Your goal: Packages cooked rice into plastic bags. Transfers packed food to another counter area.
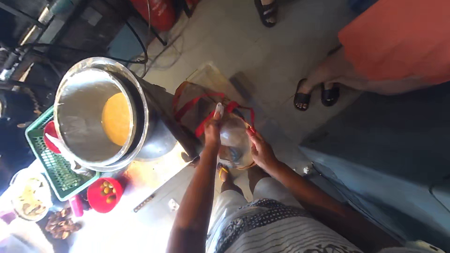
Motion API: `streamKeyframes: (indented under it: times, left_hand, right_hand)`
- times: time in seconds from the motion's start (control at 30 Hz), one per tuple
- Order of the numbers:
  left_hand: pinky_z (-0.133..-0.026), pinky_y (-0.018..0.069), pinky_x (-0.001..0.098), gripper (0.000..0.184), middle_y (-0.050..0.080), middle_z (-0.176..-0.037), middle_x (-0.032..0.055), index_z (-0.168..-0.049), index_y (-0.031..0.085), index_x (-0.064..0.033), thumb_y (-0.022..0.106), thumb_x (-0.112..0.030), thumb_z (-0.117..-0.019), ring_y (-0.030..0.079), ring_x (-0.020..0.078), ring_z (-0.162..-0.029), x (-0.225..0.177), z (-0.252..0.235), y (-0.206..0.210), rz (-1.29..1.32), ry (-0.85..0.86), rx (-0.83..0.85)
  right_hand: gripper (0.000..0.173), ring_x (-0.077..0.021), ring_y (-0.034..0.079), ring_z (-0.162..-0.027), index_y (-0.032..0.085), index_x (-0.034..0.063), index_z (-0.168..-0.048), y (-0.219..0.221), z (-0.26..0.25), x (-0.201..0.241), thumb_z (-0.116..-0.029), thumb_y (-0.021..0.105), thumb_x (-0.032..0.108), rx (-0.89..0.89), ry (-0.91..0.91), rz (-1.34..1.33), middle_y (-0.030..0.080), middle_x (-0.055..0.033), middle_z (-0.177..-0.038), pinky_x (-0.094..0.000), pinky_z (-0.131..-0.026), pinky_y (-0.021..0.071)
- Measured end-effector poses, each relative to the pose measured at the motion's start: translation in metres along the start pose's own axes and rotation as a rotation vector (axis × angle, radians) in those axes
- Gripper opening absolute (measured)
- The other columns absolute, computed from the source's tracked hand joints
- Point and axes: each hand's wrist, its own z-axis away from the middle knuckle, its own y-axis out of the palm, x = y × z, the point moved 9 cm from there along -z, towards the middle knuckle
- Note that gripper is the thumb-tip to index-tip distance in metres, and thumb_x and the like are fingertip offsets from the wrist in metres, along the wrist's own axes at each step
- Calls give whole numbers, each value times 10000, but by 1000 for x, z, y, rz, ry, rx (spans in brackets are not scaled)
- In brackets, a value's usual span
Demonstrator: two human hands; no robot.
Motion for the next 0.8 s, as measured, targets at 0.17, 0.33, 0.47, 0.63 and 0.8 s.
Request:
streamKeyframes:
  times: [0.17,0.33,0.47,0.63,0.8]
  left_hand:
    - [-796,493,465,509,621,-1019,166,-1235,614,-3,413,-447,-1089,567,253,-874,64,-46,-17,-301,-109,-128]
    - [-1013,449,476,453,633,-1212,217,-1254,626,37,436,-344,-1100,580,292,-1130,50,-77,-35,-238,-119,-401]
    - [-1044,447,435,488,630,-1255,187,-1299,612,7,429,-398,-1096,577,254,-1170,45,-78,-44,-160,-70,-504]
    - [-1059,439,432,482,614,-1289,222,-1333,585,37,336,-321,-1127,573,274,-1196,43,-70,-43,-197,-110,-614]
    - [-1104,413,401,445,584,-1384,192,-1422,527,2,297,-243,-1130,547,250,-1291,31,-60,-40,-291,-174,-738]
  right_hand:
    - [665,-349,599,-1273,445,120,-1563,-18,-41,31,-930,534,-62,44,5,-54,463,-191,-1554,-521,-1006,527]
    - [699,-343,640,-1213,474,117,-1547,-38,-66,74,-892,560,-114,27,-117,10,518,-197,-1510,-506,-955,551]
    - [750,-335,695,-1103,466,131,-1557,-42,-85,94,-858,541,-130,-8,-292,71,496,-167,-1548,-501,-819,593]
    - [720,-340,672,-1175,524,91,-1510,-52,-115,120,-835,515,-159,-6,-440,132,563,-200,-1471,-491,-875,580]
    - [682,-303,681,-1164,548,90,-1491,-54,-135,148,-855,536,-155,28,-627,212,589,-182,-1449,-442,-889,579]
